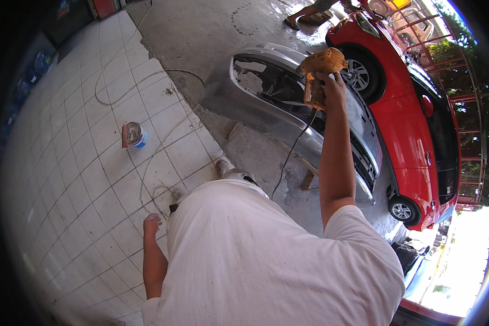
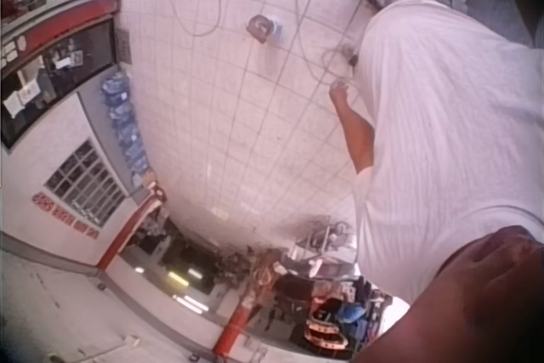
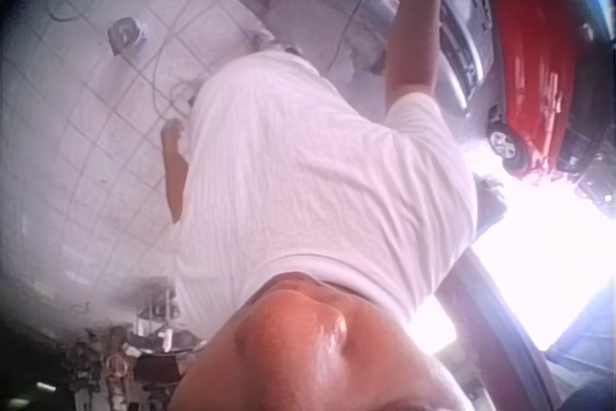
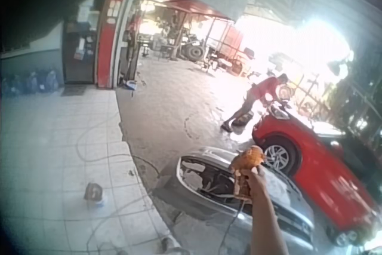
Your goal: The person uses a heat gun on a silver car bumper, then sands the surface with sandpaper. They wipe the bumper with a cloth and apply a liquid from a can to clean the surface. The bumper remains on a stand in the garage.
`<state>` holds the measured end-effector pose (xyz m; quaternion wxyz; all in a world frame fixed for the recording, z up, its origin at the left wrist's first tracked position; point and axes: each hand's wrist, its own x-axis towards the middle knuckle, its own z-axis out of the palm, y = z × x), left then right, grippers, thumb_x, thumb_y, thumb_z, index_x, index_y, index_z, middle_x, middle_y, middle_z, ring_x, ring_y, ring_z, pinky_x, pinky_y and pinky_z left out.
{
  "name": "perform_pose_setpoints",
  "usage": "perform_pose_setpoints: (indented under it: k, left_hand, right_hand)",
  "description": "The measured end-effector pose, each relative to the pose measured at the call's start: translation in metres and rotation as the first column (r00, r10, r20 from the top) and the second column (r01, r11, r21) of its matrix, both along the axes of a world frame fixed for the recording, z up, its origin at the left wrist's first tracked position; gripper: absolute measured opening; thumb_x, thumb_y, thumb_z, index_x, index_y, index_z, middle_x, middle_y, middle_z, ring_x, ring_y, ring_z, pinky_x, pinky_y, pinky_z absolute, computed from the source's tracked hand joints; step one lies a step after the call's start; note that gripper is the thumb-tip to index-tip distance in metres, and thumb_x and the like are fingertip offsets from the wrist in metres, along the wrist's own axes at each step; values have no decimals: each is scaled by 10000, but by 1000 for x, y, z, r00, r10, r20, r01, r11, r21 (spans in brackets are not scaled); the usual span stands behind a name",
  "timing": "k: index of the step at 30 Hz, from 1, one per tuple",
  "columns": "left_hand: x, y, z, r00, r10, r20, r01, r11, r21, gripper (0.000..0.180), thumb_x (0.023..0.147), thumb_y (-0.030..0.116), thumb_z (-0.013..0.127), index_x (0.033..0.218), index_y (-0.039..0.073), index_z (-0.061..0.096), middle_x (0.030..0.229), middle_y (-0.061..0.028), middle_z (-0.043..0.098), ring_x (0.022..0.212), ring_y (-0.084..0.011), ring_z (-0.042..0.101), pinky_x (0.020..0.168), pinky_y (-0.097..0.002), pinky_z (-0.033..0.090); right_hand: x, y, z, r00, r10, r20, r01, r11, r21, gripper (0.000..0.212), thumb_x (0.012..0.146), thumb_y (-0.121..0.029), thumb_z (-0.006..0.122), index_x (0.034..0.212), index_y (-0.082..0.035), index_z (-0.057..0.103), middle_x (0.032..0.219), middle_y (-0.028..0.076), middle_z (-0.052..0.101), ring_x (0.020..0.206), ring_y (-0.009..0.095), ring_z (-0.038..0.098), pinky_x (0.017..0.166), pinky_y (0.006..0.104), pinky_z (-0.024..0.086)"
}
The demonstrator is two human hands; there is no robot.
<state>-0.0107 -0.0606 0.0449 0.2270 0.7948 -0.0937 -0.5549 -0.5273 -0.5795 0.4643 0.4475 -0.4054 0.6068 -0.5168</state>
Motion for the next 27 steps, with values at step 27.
perform_pose_setpoints:
  k: [27]
  left_hand:
    - [7,-5,2,999,-32,12,32,999,8,296,992,205,628,1257,82,675,1097,-120,740,872,-231,734,657,-363,497]
  right_hand:
    - [-6,12,3,999,5,41,-4,1000,-31,562,833,41,730,1348,-44,520,1031,179,705,764,259,741,616,370,631]
